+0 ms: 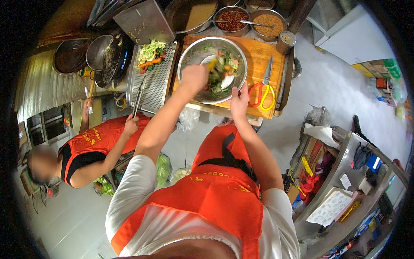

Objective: The person mixes chopped vegetables and seasonings in a metal bowl, then spreads the mixture onto thin flatbreads laid on a wooden board. They fold the flatbreads into wraps and place them into paper packaging.

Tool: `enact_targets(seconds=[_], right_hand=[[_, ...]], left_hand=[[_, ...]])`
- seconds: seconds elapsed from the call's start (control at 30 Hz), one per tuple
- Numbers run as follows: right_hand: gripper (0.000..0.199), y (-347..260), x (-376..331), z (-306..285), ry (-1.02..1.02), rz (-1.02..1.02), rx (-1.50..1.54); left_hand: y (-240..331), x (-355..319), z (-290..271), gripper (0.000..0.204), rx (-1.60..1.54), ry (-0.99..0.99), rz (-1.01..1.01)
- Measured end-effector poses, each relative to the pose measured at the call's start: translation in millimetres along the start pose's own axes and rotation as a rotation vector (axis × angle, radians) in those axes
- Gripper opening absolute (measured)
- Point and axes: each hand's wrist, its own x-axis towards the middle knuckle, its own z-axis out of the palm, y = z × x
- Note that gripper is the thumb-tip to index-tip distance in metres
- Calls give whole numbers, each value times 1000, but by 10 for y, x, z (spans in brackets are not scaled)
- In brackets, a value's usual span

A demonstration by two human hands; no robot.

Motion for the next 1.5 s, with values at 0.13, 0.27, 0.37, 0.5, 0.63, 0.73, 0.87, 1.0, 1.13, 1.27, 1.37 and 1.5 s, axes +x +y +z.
enact_targets(seconds=[0.13, 0.27, 0.37, 0.5, 0.63, 0.73, 0.87, 1.0, 1.13, 1.27, 1.37, 1.5], right_hand=[[41, 136, -25, -50, -16, -29, -65], [41, 69, -124, -38, 68, -54, -46], [41, -156, -118, -5, 48, -8, -27], [41, -174, -39, 99, 70, 24, 77], [41, -79, 63, 68, 36, -18, 31], [40, -157, -23, 68, 31, 41, -4], [41, -185, 120, 138, 28, 35, -66], [43, -228, 136, 140, 29, 46, -157], [46, -203, 177, 193, -11, 36, -35], [47, -241, 333, 221, -1, 87, -69], [47, -317, 411, 235, -23, 108, -110], [51, -202, 466, 128, 29, 90, -222]], left_hand=[[656, -268, -269, 18, -14, -100, 159], [161, 43, -302, 16, -85, -73, -147], [-67, -407, -343, 17, -114, -27, -17], [59, -904, -227, 33, -100, 39, -19], [-44, -1030, -162, 34, -198, 276, 24], [-123, -1156, -114, 32, -185, 237, -3], [-270, -1119, -151, 32, -209, 301, 24], [-421, -1205, -52, 34, -232, 302, 60], [-615, -890, -170, 30, -368, 365, 1], [-781, -26, -660, 30, -490, 481, -114], [-929, 853, -778, 27, -327, 428, -188], [-938, 1954, -716, 31, -280, -59, -366]])
